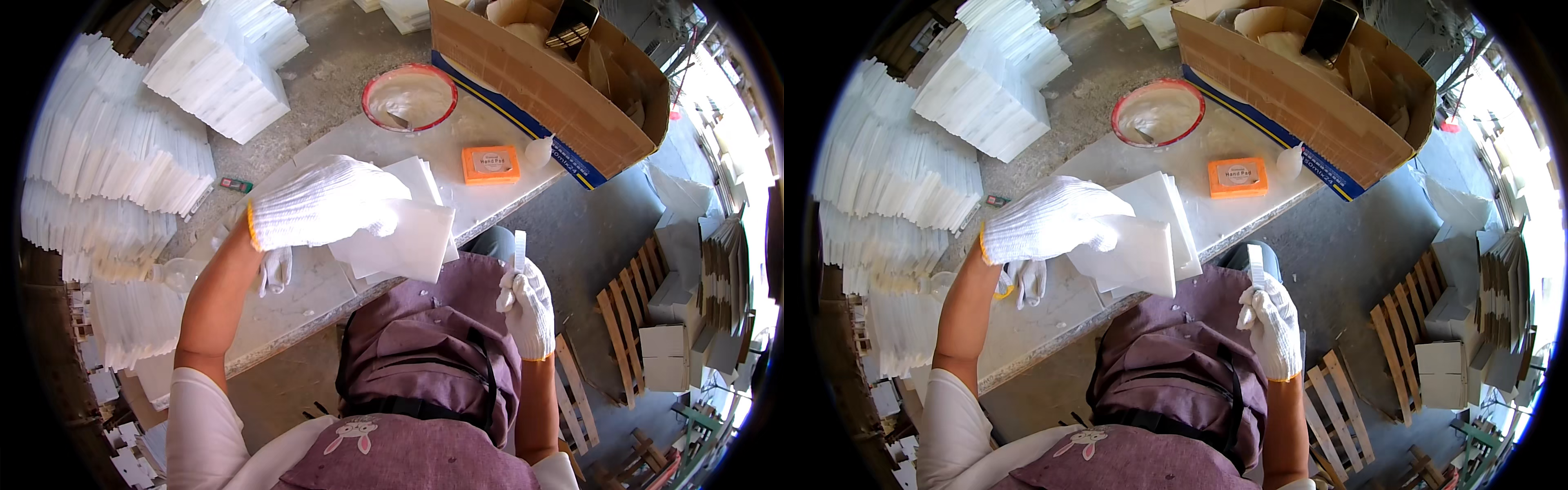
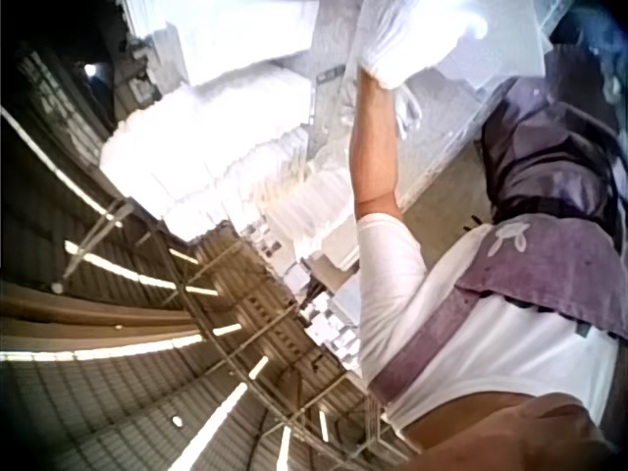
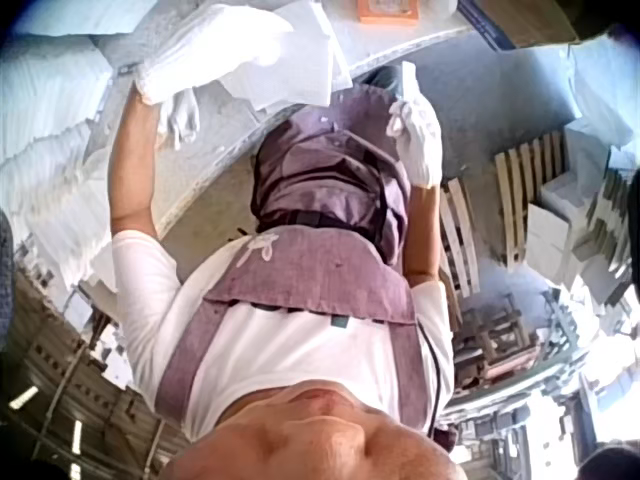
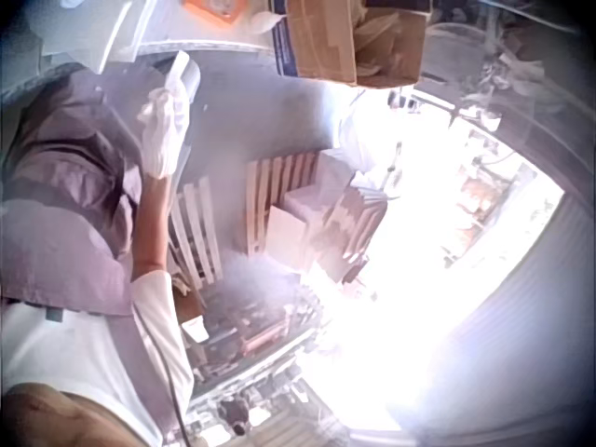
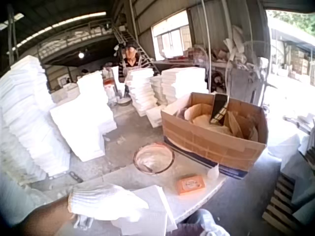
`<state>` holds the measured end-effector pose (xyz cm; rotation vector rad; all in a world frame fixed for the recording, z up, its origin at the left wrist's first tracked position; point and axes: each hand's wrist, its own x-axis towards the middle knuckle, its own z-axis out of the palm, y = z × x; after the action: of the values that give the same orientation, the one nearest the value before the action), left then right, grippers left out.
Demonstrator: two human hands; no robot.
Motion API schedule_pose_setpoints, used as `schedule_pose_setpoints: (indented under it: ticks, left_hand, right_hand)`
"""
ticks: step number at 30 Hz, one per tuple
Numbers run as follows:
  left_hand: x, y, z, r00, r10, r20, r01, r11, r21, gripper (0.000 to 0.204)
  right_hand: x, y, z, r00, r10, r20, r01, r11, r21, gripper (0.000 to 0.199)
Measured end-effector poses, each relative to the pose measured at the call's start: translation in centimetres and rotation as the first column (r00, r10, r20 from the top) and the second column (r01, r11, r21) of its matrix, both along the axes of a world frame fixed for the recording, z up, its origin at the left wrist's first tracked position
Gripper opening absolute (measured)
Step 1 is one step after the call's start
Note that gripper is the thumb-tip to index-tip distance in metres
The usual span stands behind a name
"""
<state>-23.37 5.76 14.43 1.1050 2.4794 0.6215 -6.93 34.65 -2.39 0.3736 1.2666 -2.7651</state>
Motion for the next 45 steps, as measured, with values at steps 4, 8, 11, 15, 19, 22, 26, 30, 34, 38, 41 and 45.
schedule_pose_setpoints:
  ticks: [4,8,11,15,19,22,26,30,34,38,41,45]
  left_hand:
    - [-2.2,2.1,-2.3,0.956,-0.120,0.269,0.155,0.982,-0.112,0.035]
    - [-3.6,4.5,-4.2,0.962,-0.206,0.178,0.247,0.935,-0.254,0.031]
    - [-3.7,4.6,-6.6,0.983,-0.178,0.052,0.185,0.950,-0.253,0.027]
    - [-2.4,2.7,-11.3,0.987,-0.086,-0.136,0.080,0.995,-0.051,0.020]
    - [-1.5,2.5,-13.1,0.929,-0.069,-0.363,0.083,0.996,0.023,0.016]
    - [-1.7,2.4,-13.8,0.904,-0.057,-0.425,0.059,0.998,-0.009,0.015]
    - [-2.4,2.6,-13.0,0.918,-0.100,-0.384,0.097,0.995,-0.027,0.014]
    - [-2.9,2.7,-12.6,0.910,-0.140,-0.390,0.140,0.990,-0.030,0.014]
    - [-2.9,2.6,-12.9,0.887,-0.142,-0.439,0.149,0.989,-0.019,0.014]
    - [-2.6,2.9,-13.0,0.883,-0.087,-0.462,0.138,0.987,0.079,0.012]
    - [-2.6,2.9,-13.6,0.894,-0.113,-0.433,0.130,0.992,0.009,0.012]
    - [-2.7,3.0,-13.5,0.876,-0.115,-0.468,0.151,0.988,0.039,0.011]
  right_hand:
    - [-1.9,-0.5,1.6,0.998,0.052,-0.023,-0.051,0.998,0.045,0.045]
    - [-3.1,0.2,1.1,0.994,0.105,-0.022,-0.101,0.985,0.138,0.051]
    - [-3.8,1.0,0.3,0.996,0.088,-0.009,-0.084,0.977,0.194,0.043]
    - [-5.9,2.5,-0.2,0.979,0.195,-0.054,-0.165,0.924,0.344,0.031]
    - [-8.9,2.3,1.6,0.951,0.307,0.024,-0.265,0.775,0.573,0.028]
    - [-11.3,2.0,2.5,0.902,0.427,-0.066,-0.240,0.621,0.746,0.030]
    - [-13.7,1.7,4.3,0.779,0.627,-0.008,-0.360,0.458,0.812,0.031]
    - [-15.5,0.3,4.0,0.667,0.743,-0.051,-0.293,0.324,0.900,0.029]
    - [-15.9,0.0,3.2,0.564,0.816,-0.124,-0.136,0.240,0.961,0.030]
    - [-15.2,0.1,3.7,0.554,0.821,-0.136,-0.108,0.234,0.966,0.037]
    - [-15.5,-0.5,3.8,0.532,0.823,-0.197,-0.073,0.277,0.958,0.045]
    - [-15.6,-0.7,4.0,0.496,0.848,-0.187,-0.043,0.240,0.970,0.056]
